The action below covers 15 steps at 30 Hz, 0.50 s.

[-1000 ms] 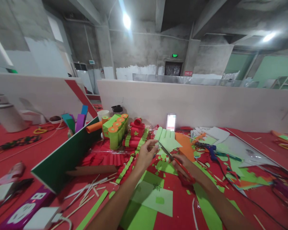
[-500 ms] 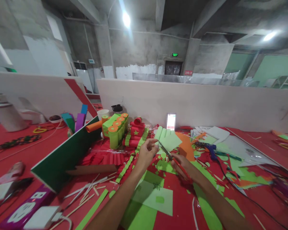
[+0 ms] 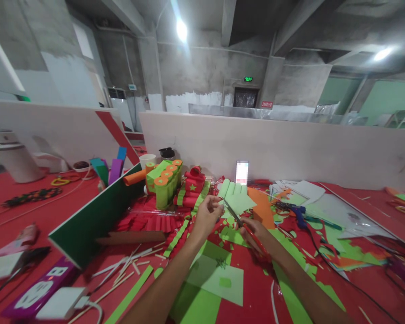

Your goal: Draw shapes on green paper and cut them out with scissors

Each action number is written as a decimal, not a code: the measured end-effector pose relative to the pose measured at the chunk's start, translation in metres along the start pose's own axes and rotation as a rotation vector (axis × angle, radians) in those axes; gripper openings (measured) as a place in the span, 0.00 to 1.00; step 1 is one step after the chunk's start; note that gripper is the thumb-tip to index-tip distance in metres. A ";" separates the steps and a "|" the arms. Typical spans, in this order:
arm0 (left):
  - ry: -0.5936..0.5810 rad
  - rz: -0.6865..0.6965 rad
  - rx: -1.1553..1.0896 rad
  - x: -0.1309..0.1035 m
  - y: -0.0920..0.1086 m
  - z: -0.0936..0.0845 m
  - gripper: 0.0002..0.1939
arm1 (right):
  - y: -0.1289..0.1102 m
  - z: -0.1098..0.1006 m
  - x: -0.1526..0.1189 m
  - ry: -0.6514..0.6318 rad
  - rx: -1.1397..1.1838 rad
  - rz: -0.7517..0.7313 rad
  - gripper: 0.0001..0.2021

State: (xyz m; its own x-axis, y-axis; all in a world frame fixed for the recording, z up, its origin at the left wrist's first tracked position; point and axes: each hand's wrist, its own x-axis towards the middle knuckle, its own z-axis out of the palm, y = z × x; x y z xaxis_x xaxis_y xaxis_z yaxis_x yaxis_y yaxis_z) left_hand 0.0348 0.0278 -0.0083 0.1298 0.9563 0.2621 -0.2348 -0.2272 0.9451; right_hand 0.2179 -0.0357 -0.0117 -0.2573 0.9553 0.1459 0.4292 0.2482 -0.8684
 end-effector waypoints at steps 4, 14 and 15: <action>0.007 -0.004 0.009 -0.001 0.001 0.000 0.13 | 0.000 0.001 0.000 0.010 -0.015 -0.018 0.24; -0.006 0.017 0.036 -0.001 -0.001 -0.001 0.11 | 0.020 -0.002 0.007 -0.017 -0.058 -0.058 0.23; -0.005 0.015 0.039 -0.001 -0.001 -0.001 0.12 | 0.019 -0.002 0.007 -0.011 -0.069 -0.058 0.23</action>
State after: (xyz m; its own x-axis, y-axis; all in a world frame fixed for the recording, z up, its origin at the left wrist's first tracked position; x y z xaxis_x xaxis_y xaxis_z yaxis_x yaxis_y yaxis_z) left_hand 0.0340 0.0275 -0.0097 0.1317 0.9518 0.2770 -0.1992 -0.2484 0.9480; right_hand 0.2259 -0.0238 -0.0267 -0.2927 0.9373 0.1890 0.4717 0.3135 -0.8241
